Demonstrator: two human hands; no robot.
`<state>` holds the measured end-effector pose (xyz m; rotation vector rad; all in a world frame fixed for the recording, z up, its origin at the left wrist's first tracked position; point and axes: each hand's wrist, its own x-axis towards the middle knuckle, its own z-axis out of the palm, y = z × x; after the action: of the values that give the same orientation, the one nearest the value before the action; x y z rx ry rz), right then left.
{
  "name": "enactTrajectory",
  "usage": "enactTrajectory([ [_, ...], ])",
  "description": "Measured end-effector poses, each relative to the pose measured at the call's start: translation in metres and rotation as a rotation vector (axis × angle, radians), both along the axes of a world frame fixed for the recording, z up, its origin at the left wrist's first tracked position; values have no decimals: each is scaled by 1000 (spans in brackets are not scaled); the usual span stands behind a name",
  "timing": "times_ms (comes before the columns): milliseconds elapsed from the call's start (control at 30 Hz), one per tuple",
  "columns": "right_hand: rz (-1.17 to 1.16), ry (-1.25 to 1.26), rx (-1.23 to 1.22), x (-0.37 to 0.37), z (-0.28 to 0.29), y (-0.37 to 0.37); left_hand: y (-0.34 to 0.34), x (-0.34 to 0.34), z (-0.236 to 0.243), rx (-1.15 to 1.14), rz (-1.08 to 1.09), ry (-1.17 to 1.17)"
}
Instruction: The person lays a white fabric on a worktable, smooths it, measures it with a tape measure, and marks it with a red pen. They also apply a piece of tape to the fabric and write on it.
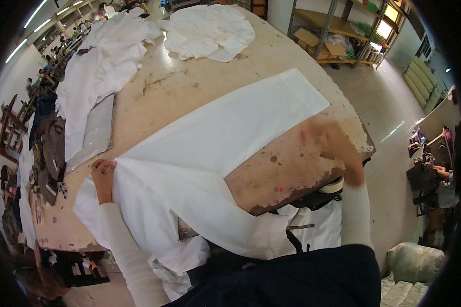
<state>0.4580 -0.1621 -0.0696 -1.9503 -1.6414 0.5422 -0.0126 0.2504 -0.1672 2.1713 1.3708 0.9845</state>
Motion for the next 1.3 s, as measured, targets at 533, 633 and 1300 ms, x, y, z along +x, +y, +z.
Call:
enactTrajectory([
  [533,189,185,-443,-97,-76,-97,-1,14,3,-38,-5,-4],
  [633,-76,605,-195,-66,-5,-120,3,10,4,-17,-17,30],
  [1300,-938,426,546,74,-14,-70,6,6,-1,-78,-36,-34],
])
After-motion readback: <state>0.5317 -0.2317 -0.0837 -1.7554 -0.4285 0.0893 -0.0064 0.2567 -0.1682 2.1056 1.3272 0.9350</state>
